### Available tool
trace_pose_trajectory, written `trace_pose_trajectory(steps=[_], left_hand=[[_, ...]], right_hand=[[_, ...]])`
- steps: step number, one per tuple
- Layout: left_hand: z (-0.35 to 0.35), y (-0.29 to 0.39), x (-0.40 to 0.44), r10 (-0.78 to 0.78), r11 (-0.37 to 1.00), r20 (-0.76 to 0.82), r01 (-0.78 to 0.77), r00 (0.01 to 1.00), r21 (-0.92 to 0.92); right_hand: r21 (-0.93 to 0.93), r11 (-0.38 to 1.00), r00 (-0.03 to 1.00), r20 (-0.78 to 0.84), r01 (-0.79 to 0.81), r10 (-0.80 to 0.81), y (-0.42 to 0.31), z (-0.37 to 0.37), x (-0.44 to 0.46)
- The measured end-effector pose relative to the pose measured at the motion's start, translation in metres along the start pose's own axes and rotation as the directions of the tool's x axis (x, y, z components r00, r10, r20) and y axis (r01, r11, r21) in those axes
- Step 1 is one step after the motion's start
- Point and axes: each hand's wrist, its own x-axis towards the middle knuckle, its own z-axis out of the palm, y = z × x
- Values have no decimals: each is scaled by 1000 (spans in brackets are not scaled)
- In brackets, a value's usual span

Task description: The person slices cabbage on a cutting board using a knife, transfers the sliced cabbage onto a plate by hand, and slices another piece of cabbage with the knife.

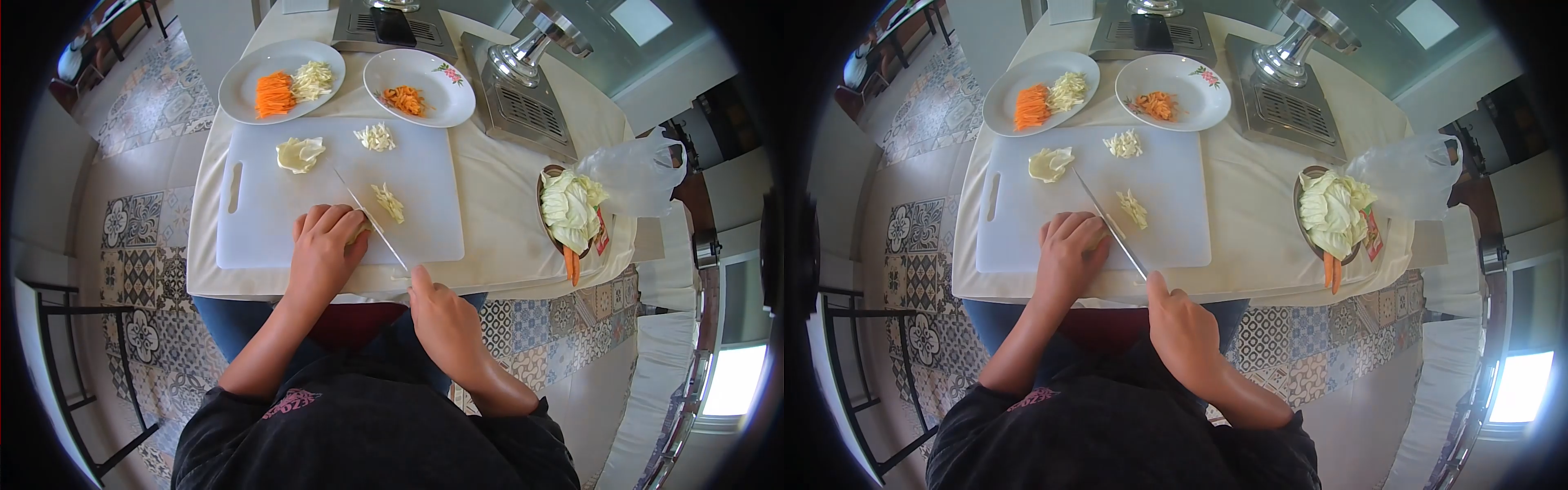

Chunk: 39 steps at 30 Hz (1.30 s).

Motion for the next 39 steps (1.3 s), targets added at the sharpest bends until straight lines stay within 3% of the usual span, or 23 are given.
trace_pose_trajectory(steps=[15,30,39], left_hand=[[4,-2,-2,-4,1000,-19,4,1000,-1],[8,1,-6,-34,999,-49,36,998,27],[11,2,-7,-73,997,-80,74,994,16]], right_hand=[[60,996,990,130,-64,56,-4,-4,11],[20,999,999,43,28,-29,5,-2,18],[-11,999,985,168,-40,41,12,-16,-5]])
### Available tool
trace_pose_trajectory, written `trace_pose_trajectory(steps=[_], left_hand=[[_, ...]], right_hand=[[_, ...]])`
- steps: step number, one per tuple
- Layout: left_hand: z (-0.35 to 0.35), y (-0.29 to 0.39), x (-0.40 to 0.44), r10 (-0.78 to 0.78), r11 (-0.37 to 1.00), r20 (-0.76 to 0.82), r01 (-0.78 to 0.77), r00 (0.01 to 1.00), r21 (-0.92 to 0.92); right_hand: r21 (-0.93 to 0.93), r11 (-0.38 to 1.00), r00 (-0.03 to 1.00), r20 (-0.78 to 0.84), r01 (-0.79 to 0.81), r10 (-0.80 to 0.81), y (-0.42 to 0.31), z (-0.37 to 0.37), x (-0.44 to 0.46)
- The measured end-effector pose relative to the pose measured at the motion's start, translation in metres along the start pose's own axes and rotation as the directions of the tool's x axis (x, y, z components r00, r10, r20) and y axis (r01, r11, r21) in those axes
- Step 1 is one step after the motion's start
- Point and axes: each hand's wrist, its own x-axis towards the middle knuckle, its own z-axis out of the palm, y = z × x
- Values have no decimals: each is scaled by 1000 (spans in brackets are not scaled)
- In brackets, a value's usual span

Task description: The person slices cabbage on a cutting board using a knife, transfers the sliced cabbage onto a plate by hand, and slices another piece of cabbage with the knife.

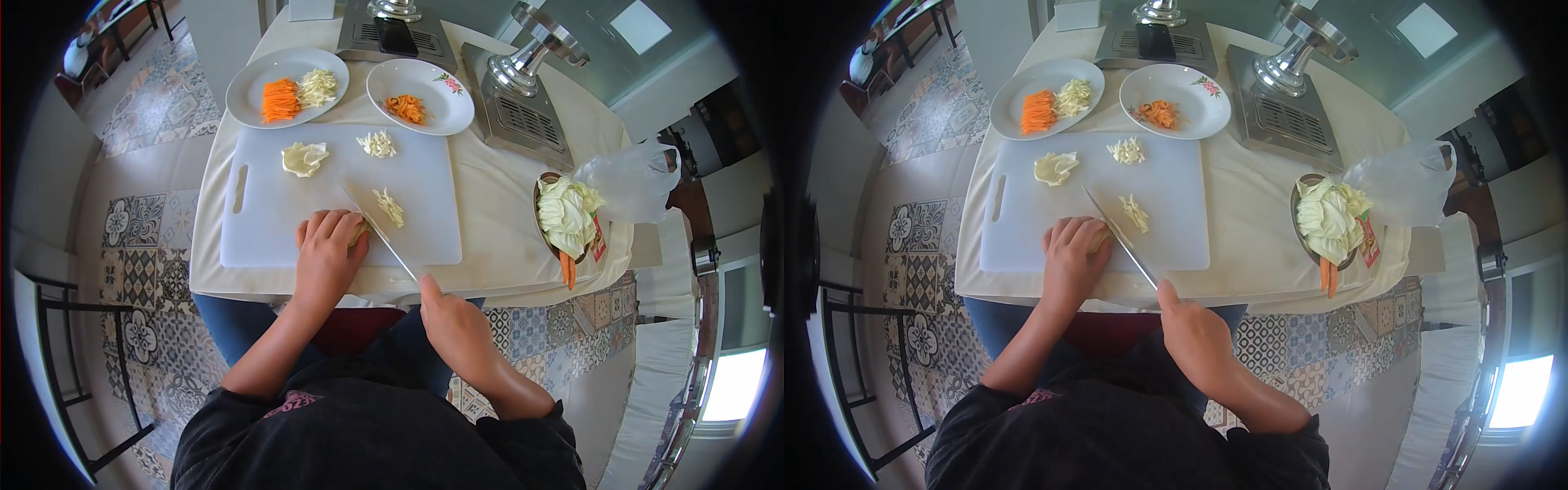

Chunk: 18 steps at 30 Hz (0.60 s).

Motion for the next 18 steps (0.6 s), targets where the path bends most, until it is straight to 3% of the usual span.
trace_pose_trajectory(steps=[7,12,18], left_hand=[[2,-6,2,0,1000,0,-1,1000,-24],[-4,-8,2,20,1000,43,-19,999,-24],[-7,-10,3,23,999,80,-19,997,-44]], right_hand=[[-11,1000,1000,15,-1,1,13,-9,-17],[-21,998,992,-112,63,-65,13,1,12],[22,999,969,-246,-32,36,15,-2,12]])
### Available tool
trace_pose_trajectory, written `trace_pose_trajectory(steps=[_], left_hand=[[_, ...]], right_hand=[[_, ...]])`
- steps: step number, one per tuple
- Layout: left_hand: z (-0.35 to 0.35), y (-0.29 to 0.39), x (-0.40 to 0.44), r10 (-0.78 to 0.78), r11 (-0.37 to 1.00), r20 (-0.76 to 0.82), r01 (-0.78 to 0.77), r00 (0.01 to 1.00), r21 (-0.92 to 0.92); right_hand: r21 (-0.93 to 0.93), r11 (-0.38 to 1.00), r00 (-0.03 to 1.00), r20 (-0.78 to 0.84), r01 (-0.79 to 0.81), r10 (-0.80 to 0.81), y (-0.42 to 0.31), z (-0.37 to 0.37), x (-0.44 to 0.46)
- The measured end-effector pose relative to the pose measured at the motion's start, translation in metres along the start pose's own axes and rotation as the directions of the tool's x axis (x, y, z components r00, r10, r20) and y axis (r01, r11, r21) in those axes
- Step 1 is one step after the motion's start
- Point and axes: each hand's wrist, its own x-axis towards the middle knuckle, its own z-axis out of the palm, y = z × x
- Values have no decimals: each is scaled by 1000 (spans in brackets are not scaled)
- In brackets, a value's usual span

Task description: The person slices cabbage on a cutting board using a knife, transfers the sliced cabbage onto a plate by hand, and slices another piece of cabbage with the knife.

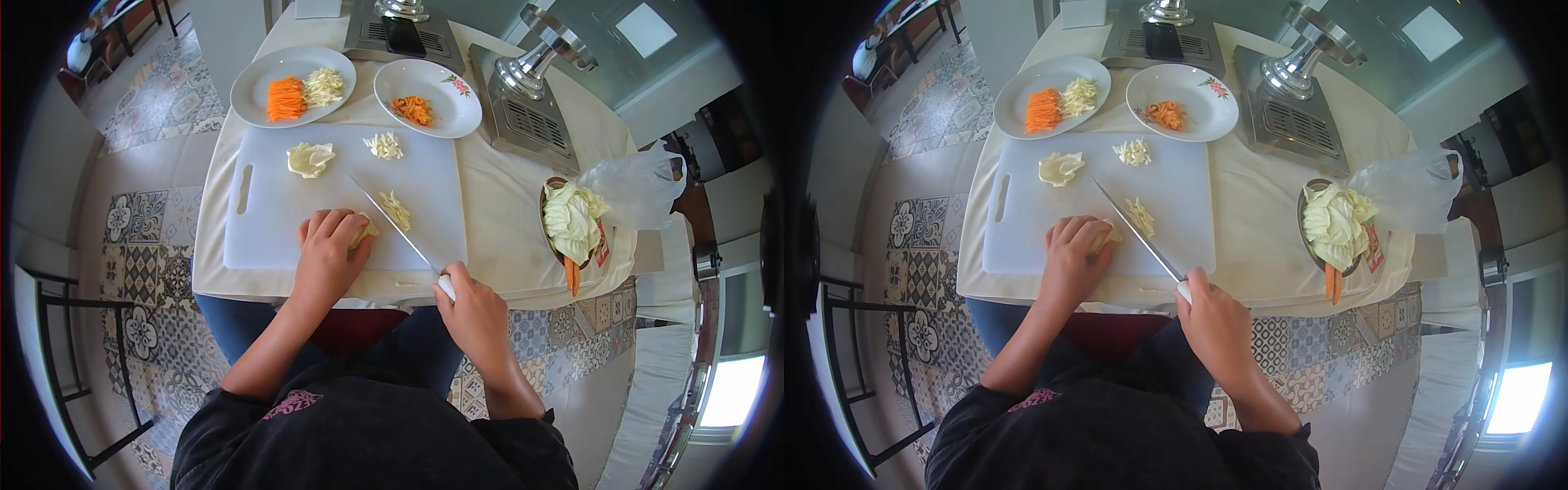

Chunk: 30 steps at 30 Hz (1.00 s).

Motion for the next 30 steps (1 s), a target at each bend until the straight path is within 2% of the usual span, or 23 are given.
trace_pose_trajectory(steps=[2,6,11,14,18,24,27,30], left_hand=[[-3,4,1,-12,1000,27,12,1000,9],[-6,15,4,-18,1000,-26,18,1000,22],[-9,19,8,70,993,-35,-66,997,100],[-15,15,8,-36,998,-29,38,999,43],[-16,4,6,-10,998,23,9,1000,64],[-14,2,6,44,998,40,-46,998,52],[-17,0,7,52,996,69,-57,996,66],[-15,-5,8,85,994,53,-89,995,65]], right_hand=[[32,999,999,-15,-41,41,0,-4,-3],[49,991,992,-24,-126,127,1,-9,-7],[125,988,994,-51,-89,96,3,-5,-11],[196,978,997,-13,-68,72,6,-4,-15],[262,965,998,68,-25,7,3,-4,-22],[177,983,998,49,40,-49,-17,9,-20],[197,980,996,94,-16,-3,-23,11,-18],[132,991,995,104,-3,-11,-27,14,-19]])
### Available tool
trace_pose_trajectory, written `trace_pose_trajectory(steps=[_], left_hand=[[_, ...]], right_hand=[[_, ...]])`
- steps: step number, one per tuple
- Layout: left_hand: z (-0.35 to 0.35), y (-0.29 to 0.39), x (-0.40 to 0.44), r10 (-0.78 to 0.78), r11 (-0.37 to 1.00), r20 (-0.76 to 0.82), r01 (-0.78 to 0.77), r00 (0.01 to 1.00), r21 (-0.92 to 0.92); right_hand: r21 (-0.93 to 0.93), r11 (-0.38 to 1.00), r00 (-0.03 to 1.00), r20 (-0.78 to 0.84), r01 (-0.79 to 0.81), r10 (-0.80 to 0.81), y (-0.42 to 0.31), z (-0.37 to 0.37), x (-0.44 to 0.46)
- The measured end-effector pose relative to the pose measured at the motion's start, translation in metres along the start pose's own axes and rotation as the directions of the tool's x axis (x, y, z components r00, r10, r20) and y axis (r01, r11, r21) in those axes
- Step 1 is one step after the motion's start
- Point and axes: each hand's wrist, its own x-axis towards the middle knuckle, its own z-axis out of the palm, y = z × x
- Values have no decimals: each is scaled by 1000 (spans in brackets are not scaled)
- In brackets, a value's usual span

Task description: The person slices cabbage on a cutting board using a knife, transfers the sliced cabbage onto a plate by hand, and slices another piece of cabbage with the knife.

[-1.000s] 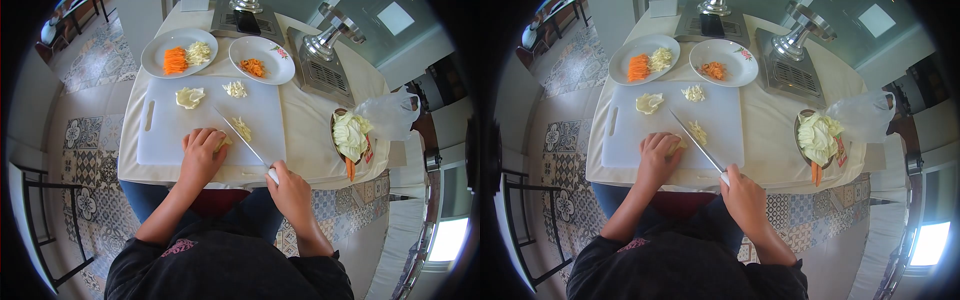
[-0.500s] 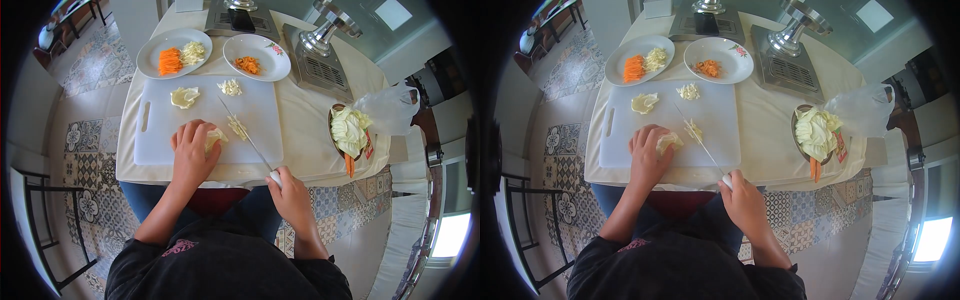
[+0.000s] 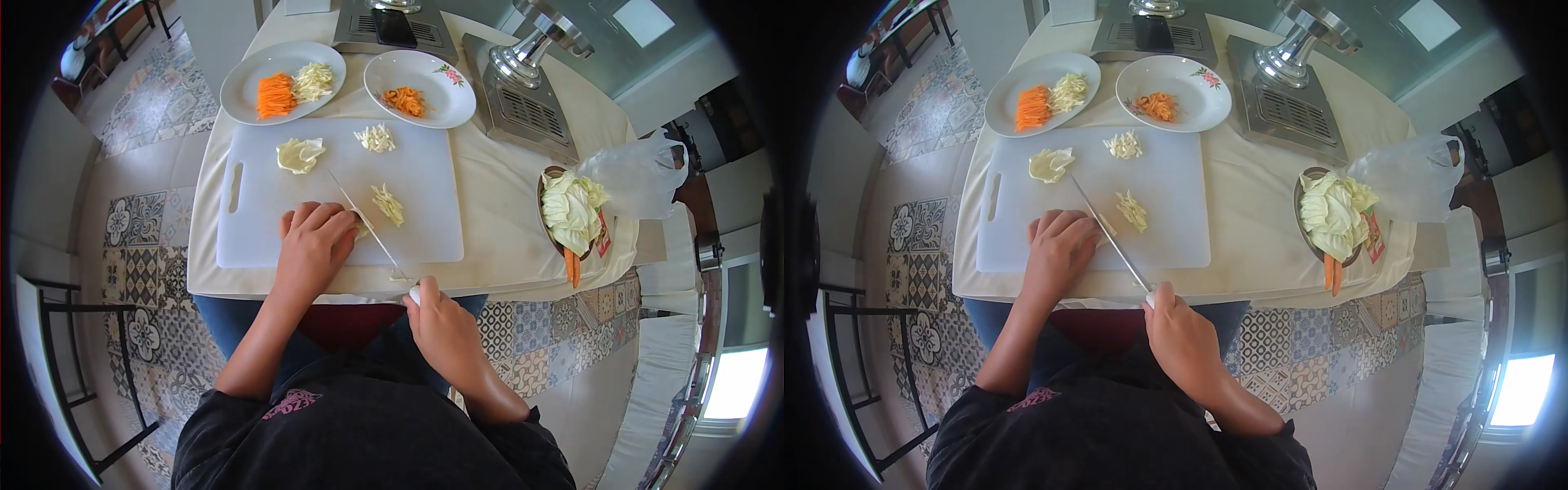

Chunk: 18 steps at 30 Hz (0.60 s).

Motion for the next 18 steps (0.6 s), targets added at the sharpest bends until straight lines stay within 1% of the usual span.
trace_pose_trajectory(steps=[3,6,9,12,18], left_hand=[[-1,-1,0,7,1000,16,-7,1000,-6],[-2,-2,0,11,1000,29,-11,1000,-20],[-4,-2,1,12,999,36,-11,999,-31],[-3,-1,1,9,1000,31,-8,999,-23],[-1,0,-1,-20,1000,18,21,1000,-21]], right_hand=[[-28,1000,1000,29,13,-12,-7,-3,-2],[-15,1000,998,65,-2,3,-9,-8,-4],[-19,1000,989,145,-17,20,-11,-12,-4],[14,1000,989,146,-13,11,-13,-8,-4],[-11,999,980,194,-41,42,-16,-14,-2]])
